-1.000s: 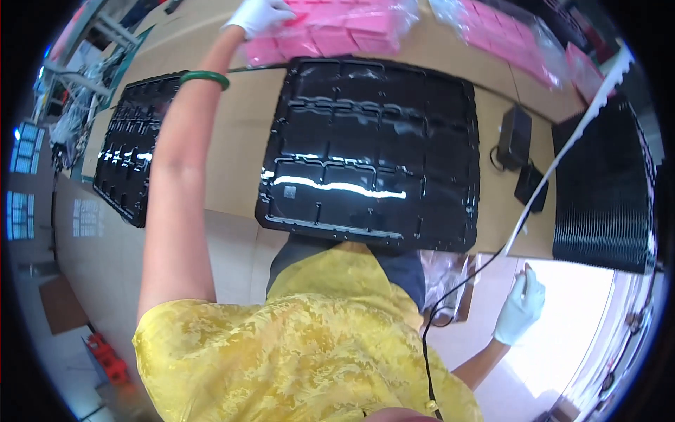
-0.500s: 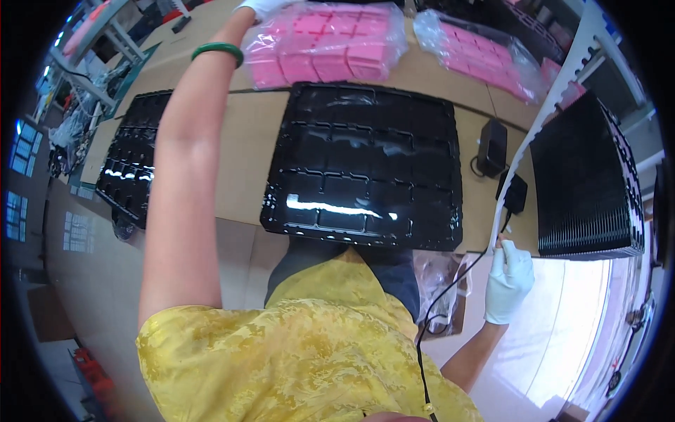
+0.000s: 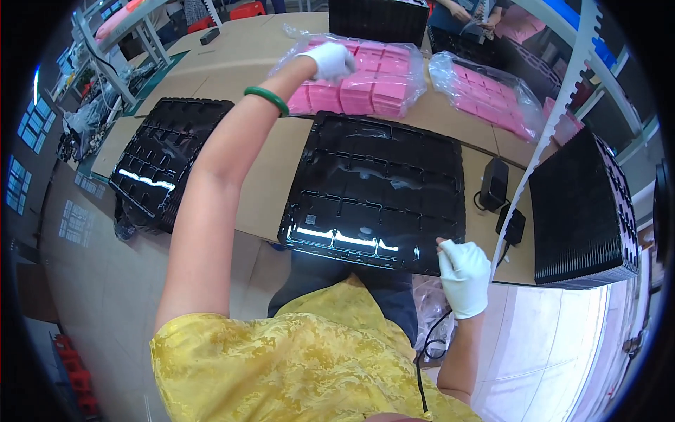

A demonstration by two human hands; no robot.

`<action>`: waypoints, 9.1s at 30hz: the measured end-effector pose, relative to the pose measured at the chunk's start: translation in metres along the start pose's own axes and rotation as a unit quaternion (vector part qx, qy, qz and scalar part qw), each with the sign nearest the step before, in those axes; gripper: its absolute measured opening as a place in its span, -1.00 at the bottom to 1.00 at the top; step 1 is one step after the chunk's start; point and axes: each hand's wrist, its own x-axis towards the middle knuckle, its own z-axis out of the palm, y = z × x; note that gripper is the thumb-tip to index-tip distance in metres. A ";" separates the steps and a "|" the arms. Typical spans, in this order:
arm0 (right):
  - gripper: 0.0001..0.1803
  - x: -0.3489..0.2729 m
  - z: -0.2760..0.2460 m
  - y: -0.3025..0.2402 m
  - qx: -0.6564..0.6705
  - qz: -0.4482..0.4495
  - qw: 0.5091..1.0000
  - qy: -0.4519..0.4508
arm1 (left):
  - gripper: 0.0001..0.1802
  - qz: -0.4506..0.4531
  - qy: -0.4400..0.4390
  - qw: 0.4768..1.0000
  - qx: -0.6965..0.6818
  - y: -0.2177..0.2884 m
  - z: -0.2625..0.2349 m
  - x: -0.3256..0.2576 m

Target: Placing foam inserts into plastic trays and attaching small plastic components.

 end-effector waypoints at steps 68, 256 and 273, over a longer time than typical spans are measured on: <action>-0.52 0.092 0.028 -0.045 0.828 0.236 0.508 -0.023 | -0.55 0.216 0.163 0.947 -0.174 0.212 0.027 -0.267; -0.45 0.145 0.115 0.121 -0.084 0.024 0.985 -0.148 | -0.27 -0.032 -0.027 0.978 0.204 0.042 0.123 -0.159; -0.32 0.021 0.048 0.034 -0.019 -0.011 0.986 -0.163 | 0.01 -0.027 -0.050 0.967 0.248 0.127 0.113 -0.279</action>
